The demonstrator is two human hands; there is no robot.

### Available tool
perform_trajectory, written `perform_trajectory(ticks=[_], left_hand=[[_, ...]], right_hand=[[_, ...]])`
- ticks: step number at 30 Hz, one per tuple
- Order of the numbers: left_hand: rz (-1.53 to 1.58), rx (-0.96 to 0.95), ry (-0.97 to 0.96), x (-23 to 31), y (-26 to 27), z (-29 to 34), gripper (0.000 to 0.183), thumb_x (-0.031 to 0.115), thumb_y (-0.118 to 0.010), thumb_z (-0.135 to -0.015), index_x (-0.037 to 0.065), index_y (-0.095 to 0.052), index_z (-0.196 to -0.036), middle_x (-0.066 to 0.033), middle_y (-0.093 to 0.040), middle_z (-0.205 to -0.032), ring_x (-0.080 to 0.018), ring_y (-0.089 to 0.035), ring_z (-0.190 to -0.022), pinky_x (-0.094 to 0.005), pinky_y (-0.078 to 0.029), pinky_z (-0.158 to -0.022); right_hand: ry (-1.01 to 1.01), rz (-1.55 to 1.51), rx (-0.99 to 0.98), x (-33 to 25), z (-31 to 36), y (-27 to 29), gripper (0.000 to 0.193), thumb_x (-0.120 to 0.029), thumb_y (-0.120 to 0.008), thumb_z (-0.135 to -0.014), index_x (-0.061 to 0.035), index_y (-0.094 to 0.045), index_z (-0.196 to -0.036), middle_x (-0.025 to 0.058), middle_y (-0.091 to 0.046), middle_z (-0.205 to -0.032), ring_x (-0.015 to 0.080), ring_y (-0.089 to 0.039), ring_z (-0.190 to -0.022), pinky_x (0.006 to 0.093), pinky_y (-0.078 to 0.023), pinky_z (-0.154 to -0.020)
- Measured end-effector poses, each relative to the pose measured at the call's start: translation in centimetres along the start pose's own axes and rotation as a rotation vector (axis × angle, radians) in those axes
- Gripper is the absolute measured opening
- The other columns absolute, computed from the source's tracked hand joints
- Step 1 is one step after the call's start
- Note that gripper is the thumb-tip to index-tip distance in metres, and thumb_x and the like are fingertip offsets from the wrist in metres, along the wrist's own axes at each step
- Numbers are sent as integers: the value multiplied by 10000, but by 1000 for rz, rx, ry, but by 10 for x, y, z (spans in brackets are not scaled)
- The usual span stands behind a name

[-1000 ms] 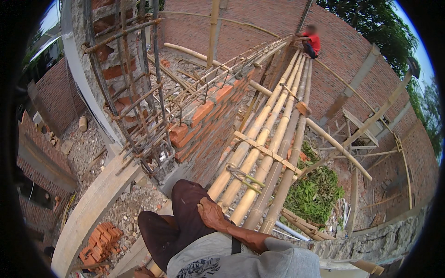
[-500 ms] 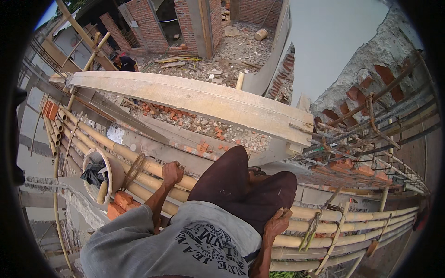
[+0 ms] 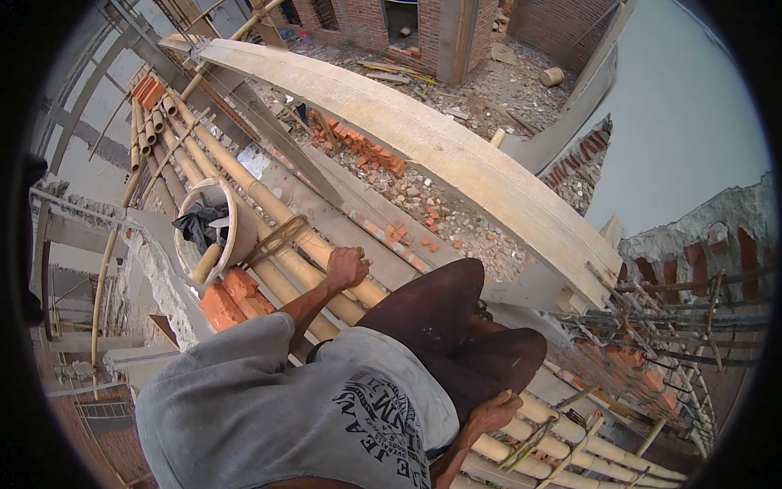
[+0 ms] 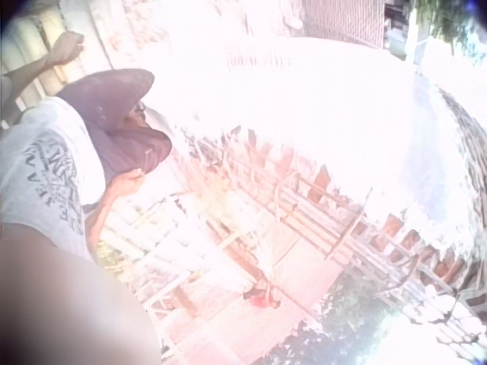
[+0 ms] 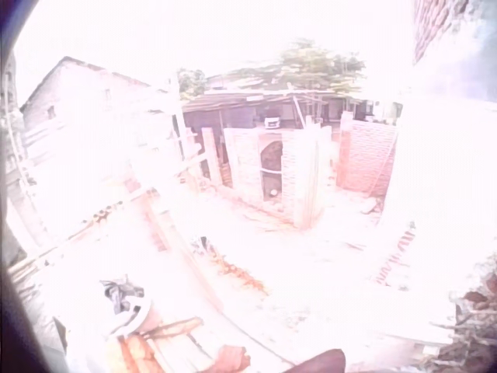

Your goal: The person arranges bricks on a bamboo scaffold and then uses pliers to twist wire around rebar, securing the scaffold structure. The person works on a partially built brick building with bamboo scaffolding.

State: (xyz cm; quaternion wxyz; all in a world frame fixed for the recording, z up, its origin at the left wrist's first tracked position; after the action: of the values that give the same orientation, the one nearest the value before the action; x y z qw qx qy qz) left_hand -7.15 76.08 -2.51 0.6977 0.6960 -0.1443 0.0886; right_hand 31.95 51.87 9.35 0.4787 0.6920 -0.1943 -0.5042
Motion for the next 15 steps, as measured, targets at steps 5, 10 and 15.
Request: perform_trajectory(ticks=[5,10,15], left_hand=[[17,-21,25,-1,-5,-3,277,328,-699,-822,59,-659,-875,-157,-673,-842,-343,-646,-858,-466,-452,-841],[39,165,-117,-4,-9,2,250,286,-729,-784,66,-612,-814,-129,-615,-742,-346,-623,-765,-477,-444,-762],[-2,179,-116,3,1,2,248,285,-738,-779,72,-615,-815,-126,-611,-731,-341,-624,-757,-467,-446,-760]], right_hand=[[8,1,-14,4,-1,0,246,-205,-537,-984,40,-544,-1010,277,-627,-900,439,-613,-824,507,-446,-722],[26,-26,-13,7,0,0,268,-223,-519,-991,43,-543,-1011,291,-624,-921,452,-609,-836,523,-433,-722],[46,54,-23,10,-3,-1,281,-239,-517,-998,38,-551,-1019,285,-627,-925,450,-610,-838,526,-437,-729]])
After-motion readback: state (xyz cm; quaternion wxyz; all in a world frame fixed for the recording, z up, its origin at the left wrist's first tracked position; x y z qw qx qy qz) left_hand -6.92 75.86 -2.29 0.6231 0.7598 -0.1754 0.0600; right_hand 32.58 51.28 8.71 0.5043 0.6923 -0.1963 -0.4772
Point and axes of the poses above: each hand's wrist, its own z-axis away from the middle knuckle, its own y-axis out of the back of the hand, x = y × z, the point moved 2 cm from there along -z, towards the middle knuckle
